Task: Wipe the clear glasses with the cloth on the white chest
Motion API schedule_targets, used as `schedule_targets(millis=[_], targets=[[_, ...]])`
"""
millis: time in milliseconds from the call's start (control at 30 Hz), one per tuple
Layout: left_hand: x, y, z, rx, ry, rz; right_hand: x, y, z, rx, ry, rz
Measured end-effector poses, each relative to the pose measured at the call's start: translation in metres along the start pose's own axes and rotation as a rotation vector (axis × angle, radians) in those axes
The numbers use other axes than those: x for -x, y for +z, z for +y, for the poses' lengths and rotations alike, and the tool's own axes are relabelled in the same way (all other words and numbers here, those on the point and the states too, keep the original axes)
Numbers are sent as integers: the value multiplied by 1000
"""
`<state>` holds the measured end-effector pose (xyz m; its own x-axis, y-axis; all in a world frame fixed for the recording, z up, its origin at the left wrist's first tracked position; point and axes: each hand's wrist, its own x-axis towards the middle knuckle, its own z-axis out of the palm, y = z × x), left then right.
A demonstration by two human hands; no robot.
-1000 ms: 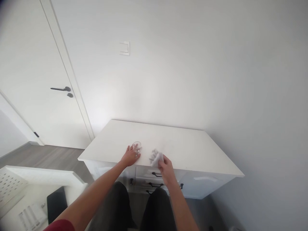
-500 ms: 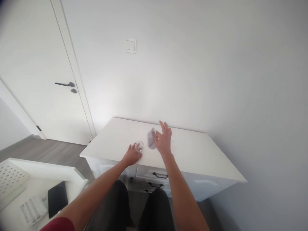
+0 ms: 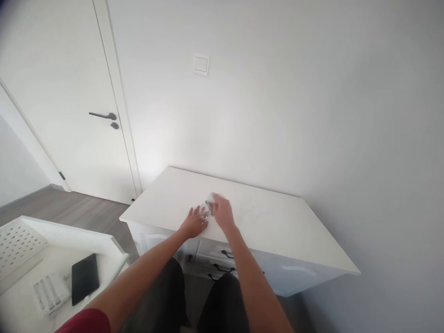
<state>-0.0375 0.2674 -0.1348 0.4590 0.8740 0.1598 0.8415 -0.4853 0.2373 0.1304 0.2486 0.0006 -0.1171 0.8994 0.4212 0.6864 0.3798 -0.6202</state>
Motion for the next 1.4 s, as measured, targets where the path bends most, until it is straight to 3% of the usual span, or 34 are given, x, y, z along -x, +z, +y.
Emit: schedule_targets(millis=[67, 100, 200, 333, 567, 733, 1000, 1100, 1233, 1400], targets=[[0, 0, 1, -1, -14, 10, 12, 4, -8, 196, -199, -170], [0, 0, 1, -1, -21, 17, 17, 5, -11, 271, -243, -193], [1, 1, 2, 4, -23, 22, 26, 4, -15, 389, -281, -159], [3, 1, 1, 12, 25, 32, 28, -4, -26, 392, -375, -303], [0, -1, 0, -50, 57, -84, 4, -2, -64, 487, -279, -592], [1, -2, 1, -56, 47, -73, -17, 0, -75, 545, -174, -819], [-2, 6, -3, 11, -1, -28, -10, 0, -60, 491, -189, -708], [-2, 5, -3, -14, -4, -31, -2, 7, -54, 550, -239, -604], [-2, 0, -1, -49, -1, -55, 8, 12, -55, 566, -170, -445], [-1, -7, 2, -23, 36, -82, -3, 8, -69, 521, -72, -709]])
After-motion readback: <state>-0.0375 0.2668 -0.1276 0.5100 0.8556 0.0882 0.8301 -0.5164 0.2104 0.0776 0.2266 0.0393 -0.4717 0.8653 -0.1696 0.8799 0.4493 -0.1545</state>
